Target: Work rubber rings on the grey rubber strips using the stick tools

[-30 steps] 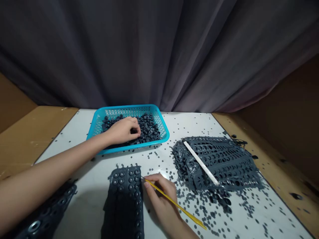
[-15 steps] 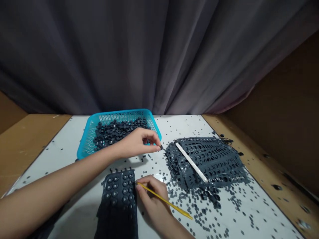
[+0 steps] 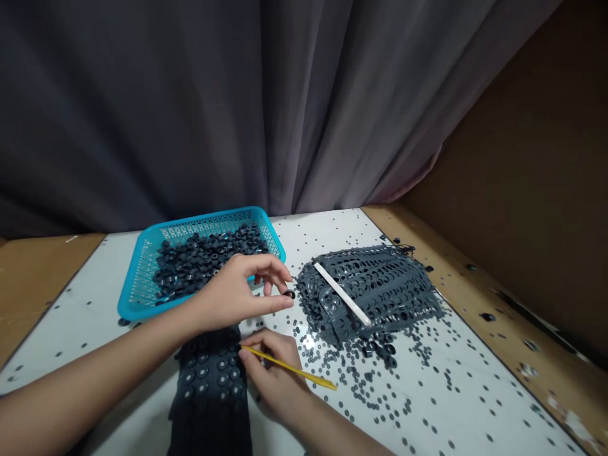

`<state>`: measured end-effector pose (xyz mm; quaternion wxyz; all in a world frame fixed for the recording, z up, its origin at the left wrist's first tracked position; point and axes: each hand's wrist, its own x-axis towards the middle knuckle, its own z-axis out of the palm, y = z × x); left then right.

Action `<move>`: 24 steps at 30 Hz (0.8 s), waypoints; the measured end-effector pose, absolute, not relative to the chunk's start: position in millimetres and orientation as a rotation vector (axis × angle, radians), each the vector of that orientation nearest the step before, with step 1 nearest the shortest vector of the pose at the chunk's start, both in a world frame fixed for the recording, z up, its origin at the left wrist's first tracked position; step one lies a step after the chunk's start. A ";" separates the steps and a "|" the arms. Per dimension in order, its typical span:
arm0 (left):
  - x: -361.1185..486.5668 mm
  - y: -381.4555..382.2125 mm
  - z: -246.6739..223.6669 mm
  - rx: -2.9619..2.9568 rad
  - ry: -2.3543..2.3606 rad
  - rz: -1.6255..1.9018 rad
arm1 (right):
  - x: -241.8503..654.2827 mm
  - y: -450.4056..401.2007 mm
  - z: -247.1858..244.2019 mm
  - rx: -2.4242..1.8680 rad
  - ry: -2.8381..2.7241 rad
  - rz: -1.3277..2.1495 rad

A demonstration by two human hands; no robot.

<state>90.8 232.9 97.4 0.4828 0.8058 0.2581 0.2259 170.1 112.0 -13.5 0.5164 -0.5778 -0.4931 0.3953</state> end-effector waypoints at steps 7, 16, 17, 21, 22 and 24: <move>92.1 226.3 97.5 1.814 0.748 0.573 | 170.4 113.4 -10.0 -1.386 -1.181 0.957; 90.2 210.7 101.9 1.887 0.818 0.586 | 171.2 113.2 -5.3 -1.371 -1.204 0.957; 90.2 208.4 103.0 1.941 0.810 0.600 | 171.5 113.6 -4.3 -1.359 -1.211 0.967; 90.8 200.0 106.4 2.143 0.732 0.702 | 172.0 114.9 -2.9 -1.339 -1.232 0.996; 91.4 198.7 106.7 2.174 0.714 0.730 | 171.8 115.1 -3.2 -1.340 -1.235 1.004; 93.5 197.5 106.2 2.220 0.698 0.771 | 171.4 115.3 -4.5 -1.343 -1.236 1.020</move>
